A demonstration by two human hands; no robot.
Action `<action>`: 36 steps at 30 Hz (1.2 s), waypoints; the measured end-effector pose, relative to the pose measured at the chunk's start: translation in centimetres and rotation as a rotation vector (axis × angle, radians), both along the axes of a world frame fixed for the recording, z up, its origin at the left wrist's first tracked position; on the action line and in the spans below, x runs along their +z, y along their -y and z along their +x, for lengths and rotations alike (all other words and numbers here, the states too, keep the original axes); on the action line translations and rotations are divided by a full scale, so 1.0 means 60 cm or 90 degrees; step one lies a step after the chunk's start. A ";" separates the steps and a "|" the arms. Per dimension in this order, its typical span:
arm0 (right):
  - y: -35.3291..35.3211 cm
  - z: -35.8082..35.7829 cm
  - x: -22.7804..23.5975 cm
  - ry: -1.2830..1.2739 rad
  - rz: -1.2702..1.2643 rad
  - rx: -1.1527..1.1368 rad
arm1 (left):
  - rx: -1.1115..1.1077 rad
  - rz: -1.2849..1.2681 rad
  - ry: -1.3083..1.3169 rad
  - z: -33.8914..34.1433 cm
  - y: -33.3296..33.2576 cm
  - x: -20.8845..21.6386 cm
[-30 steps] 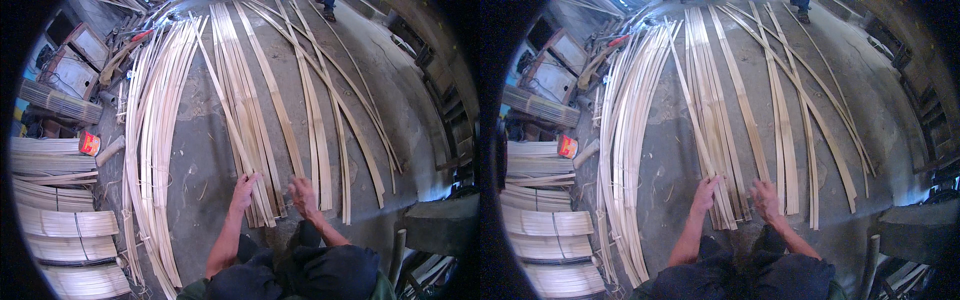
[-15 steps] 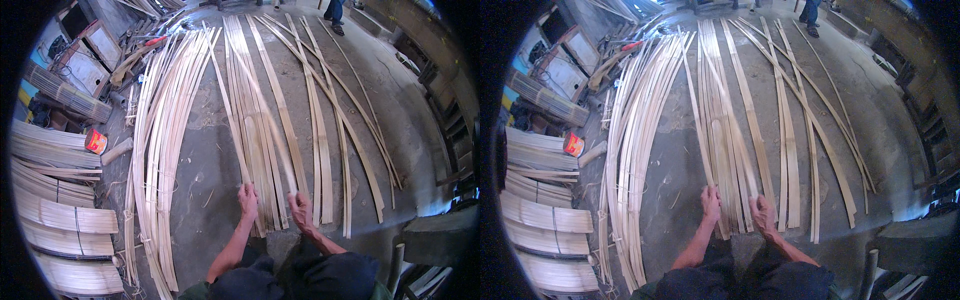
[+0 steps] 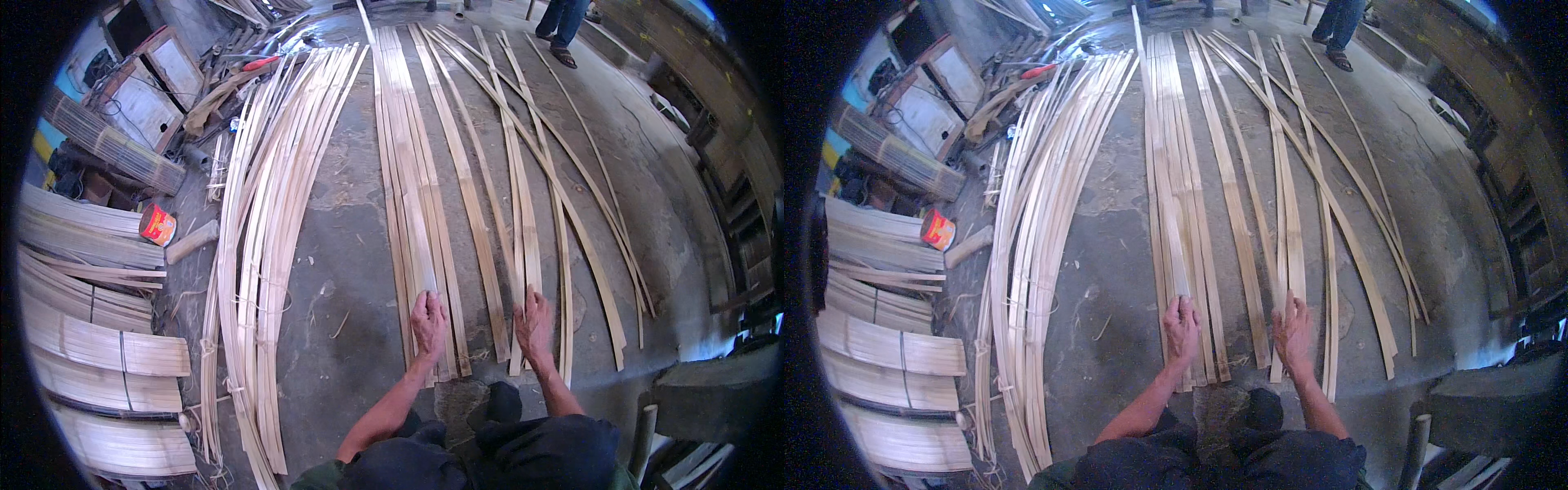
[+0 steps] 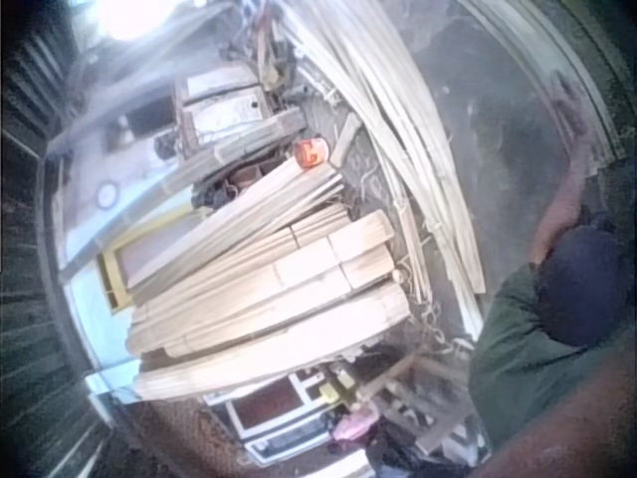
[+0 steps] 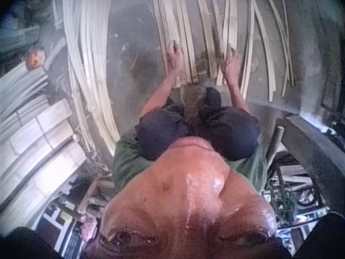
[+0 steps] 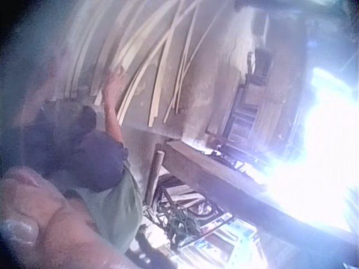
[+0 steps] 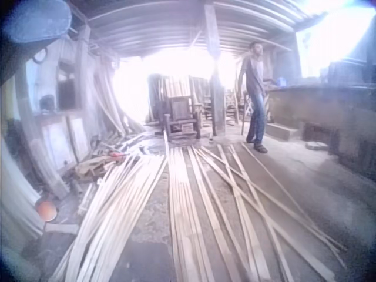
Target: The person sits on the floor and repeatedly picks up, aligns, and stacks thin wooden strips by hand. The person handles the strips one at a time, organizing them into a neat pile on the floor.
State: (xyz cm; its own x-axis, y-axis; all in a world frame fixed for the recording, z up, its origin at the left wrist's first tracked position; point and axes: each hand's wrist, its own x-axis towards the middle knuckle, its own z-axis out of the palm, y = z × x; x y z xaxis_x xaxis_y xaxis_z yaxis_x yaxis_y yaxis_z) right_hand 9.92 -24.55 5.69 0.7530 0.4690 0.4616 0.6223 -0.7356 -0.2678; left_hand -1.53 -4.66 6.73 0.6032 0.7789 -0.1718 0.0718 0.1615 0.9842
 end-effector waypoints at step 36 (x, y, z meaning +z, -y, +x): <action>-0.058 -0.115 -0.110 -0.407 0.036 0.179 | -0.419 0.751 -0.339 -0.001 0.008 -0.143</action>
